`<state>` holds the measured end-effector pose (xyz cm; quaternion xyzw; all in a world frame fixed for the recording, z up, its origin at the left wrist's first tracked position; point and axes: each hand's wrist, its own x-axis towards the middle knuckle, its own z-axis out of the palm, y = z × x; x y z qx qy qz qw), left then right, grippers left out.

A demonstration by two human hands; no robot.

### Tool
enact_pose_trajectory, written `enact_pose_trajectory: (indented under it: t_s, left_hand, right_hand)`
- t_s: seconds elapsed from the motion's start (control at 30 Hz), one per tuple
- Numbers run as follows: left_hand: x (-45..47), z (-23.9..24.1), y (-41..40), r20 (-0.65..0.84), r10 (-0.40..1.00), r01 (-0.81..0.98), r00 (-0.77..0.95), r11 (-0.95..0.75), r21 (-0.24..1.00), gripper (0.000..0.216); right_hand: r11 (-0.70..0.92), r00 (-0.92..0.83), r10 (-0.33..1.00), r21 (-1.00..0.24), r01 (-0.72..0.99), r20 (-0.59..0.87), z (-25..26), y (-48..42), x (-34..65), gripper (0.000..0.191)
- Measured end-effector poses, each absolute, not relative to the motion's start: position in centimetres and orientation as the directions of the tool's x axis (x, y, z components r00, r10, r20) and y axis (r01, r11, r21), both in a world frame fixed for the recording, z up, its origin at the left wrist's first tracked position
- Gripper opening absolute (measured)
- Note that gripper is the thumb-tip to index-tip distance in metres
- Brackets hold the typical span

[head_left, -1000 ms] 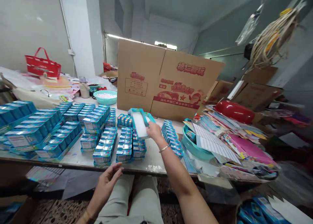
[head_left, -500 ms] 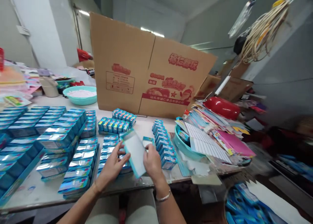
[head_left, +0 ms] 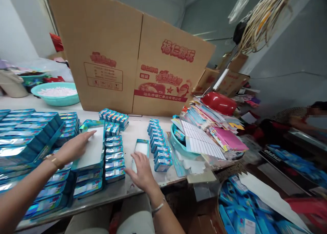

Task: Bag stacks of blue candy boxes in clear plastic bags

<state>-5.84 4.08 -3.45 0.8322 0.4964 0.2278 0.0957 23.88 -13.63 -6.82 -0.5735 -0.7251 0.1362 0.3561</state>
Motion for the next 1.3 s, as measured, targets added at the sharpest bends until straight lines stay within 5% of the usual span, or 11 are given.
enact_pose_trajectory:
  t_s: [0.13,0.2,0.23,0.37,0.47,0.57,0.63,0.7,0.93,1.3]
  left_hand:
    - [-6.1,-1.2,3.1,0.273,0.903,0.793,0.332,-0.424,0.437,0.061]
    - [-2.9,0.1,-0.4,0.396,0.878,0.740,0.269,-0.452,0.499,0.061]
    - [-0.7,0.4,-2.7,0.434,0.869,0.680,0.236,-0.467,0.565,0.061]
    - [9.9,-2.7,-12.4,0.213,0.933,0.201,0.290,-0.277,0.940,0.053]
    - [17.3,-7.5,-15.2,0.087,0.949,-0.023,0.302,-0.084,0.996,0.056]
    - [23.2,-11.0,-12.9,-0.029,0.979,-0.134,0.200,0.057,0.989,0.068]
    - [26.1,-12.4,-10.1,-0.057,0.991,-0.189,0.120,0.079,0.979,0.073]
    - [28.1,-13.2,-7.6,-0.065,0.993,-0.260,0.096,0.089,0.962,0.073]
    - [30.4,-14.1,-6.6,-0.104,0.974,-0.543,0.201,0.200,0.815,0.058]
    - [22.3,-6.9,-8.9,-0.139,0.919,-0.690,0.369,0.371,0.621,0.077]
  right_hand:
    - [0.158,-0.107,0.981,-0.342,0.926,0.163,-13.5,-16.1,27.9,0.009]
    - [0.134,-0.084,0.982,-0.319,0.938,0.167,-14.8,-17.2,28.9,0.010]
    - [0.150,-0.087,0.977,-0.335,0.930,0.196,-14.9,-17.8,29.3,0.008]
    - [0.306,-0.045,0.883,-0.499,0.811,0.468,-13.4,-20.5,32.1,0.019]
    - [0.245,0.388,0.713,-0.726,0.643,0.584,-13.1,-20.6,36.0,0.020]
    - [0.149,0.692,0.683,-0.972,0.181,0.233,-14.6,-17.7,39.6,0.049]
    - [0.108,0.629,0.777,-0.981,-0.159,-0.017,-15.9,-15.0,40.8,0.071]
    - [0.076,0.509,0.853,-0.937,-0.340,-0.116,-16.8,-12.7,41.0,0.079]
    - [0.035,0.368,0.924,-0.939,-0.341,-0.100,-15.3,-11.5,39.8,0.069]
    - [0.149,0.315,0.948,-0.928,-0.341,0.037,-8.4,-13.0,32.9,0.065]
